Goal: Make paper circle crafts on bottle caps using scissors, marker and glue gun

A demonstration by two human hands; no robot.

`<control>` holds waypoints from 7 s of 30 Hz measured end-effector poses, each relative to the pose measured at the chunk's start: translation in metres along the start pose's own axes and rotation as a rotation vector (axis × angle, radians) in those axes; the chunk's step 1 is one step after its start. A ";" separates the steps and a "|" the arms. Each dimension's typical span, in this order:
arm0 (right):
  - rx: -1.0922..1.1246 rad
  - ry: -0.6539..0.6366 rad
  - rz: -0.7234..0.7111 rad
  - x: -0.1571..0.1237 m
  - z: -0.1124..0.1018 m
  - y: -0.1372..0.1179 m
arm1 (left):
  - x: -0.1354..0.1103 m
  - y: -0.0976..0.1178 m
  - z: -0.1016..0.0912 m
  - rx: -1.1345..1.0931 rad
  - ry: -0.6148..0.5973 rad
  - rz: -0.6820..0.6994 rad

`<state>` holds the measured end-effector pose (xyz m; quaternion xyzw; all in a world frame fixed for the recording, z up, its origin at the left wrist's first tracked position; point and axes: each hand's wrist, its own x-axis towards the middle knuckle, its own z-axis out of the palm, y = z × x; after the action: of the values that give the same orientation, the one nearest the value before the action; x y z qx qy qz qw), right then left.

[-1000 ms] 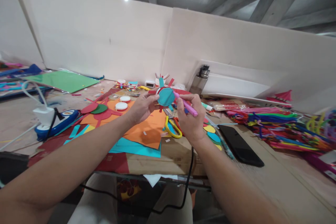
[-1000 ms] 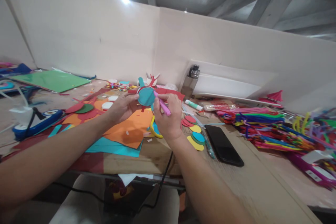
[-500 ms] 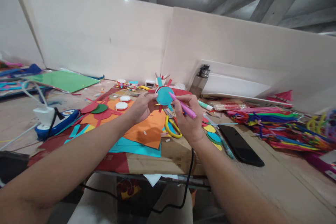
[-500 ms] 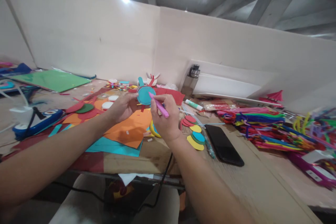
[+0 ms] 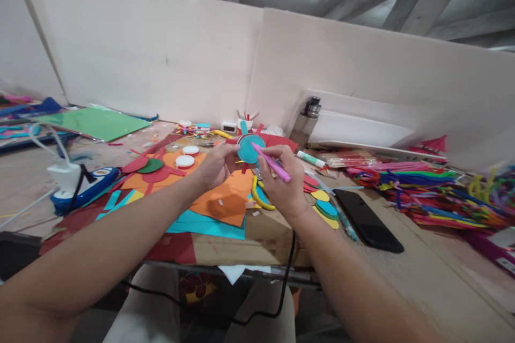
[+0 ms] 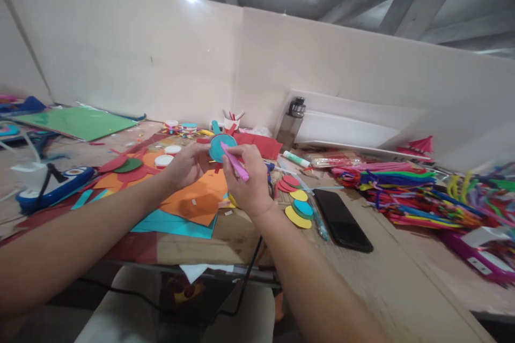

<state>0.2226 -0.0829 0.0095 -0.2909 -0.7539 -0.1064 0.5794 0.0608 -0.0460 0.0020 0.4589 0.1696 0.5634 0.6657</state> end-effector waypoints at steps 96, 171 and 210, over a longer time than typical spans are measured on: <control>-0.170 -0.039 -0.102 -0.002 0.005 0.003 | 0.002 -0.003 -0.007 0.016 -0.027 0.000; -0.137 -0.039 -0.001 0.000 0.002 0.002 | 0.002 -0.003 -0.006 0.015 -0.038 0.001; -0.138 -0.014 -0.037 0.000 0.003 0.003 | 0.003 -0.004 -0.006 0.004 -0.043 0.001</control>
<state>0.2224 -0.0789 0.0079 -0.3169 -0.7542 -0.1669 0.5504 0.0594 -0.0408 -0.0039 0.4724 0.1562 0.5534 0.6680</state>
